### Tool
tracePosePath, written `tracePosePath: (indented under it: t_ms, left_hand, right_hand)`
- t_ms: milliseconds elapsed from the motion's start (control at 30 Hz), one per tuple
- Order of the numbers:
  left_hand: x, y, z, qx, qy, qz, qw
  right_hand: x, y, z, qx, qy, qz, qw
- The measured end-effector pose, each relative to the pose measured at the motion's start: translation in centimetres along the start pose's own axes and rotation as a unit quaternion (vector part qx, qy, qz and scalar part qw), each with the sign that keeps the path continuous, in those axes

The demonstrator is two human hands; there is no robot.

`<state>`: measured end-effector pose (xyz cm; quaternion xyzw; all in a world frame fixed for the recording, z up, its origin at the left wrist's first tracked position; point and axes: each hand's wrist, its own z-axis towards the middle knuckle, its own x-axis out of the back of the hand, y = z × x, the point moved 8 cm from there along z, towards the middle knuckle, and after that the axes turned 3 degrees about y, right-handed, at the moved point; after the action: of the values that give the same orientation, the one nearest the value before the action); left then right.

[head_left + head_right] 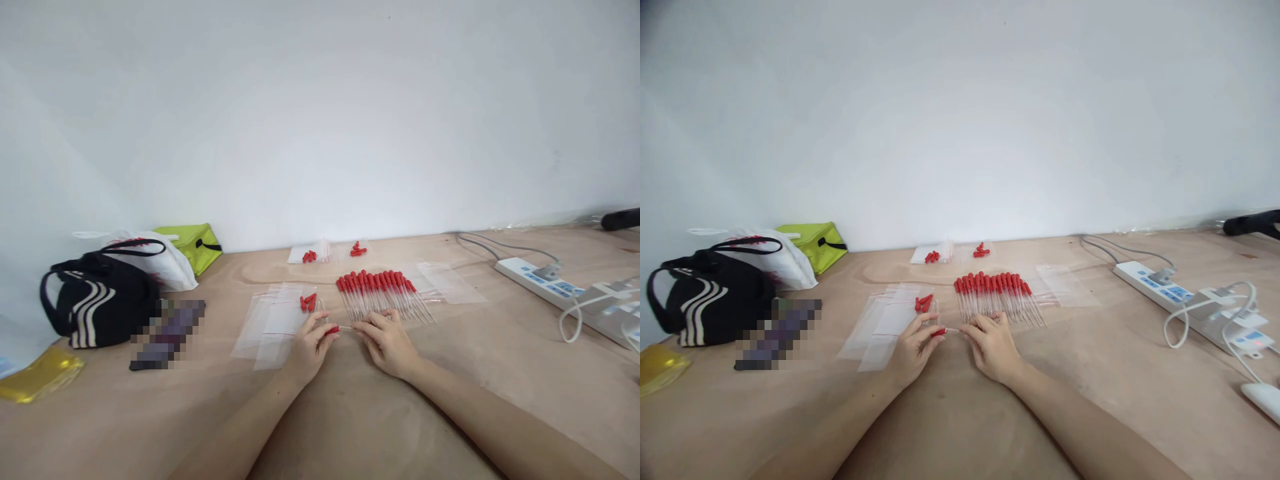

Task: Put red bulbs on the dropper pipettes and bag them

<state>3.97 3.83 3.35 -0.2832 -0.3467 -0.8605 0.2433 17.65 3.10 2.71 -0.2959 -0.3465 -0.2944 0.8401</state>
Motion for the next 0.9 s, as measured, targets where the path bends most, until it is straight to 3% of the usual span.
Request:
tracePosePath:
  t_ms: [367, 667, 900]
  left_hand:
    - [0.3, 0.3, 0.1, 0.005, 0.016, -0.016, 1.0]
    - [-0.4, 1.5, 0.1, -0.022, -0.057, -0.077, 0.995]
    - [-0.5, 1.5, 0.0, -0.03, -0.062, -0.079, 0.994]
  right_hand:
    - [0.0, -0.2, -0.2, 0.002, -0.008, 0.017, 1.0]
    - [-0.3, 0.0, 0.1, 0.033, -0.067, 0.021, 0.997]
    - [-0.4, 0.0, 0.1, 0.034, -0.052, -0.024, 0.998]
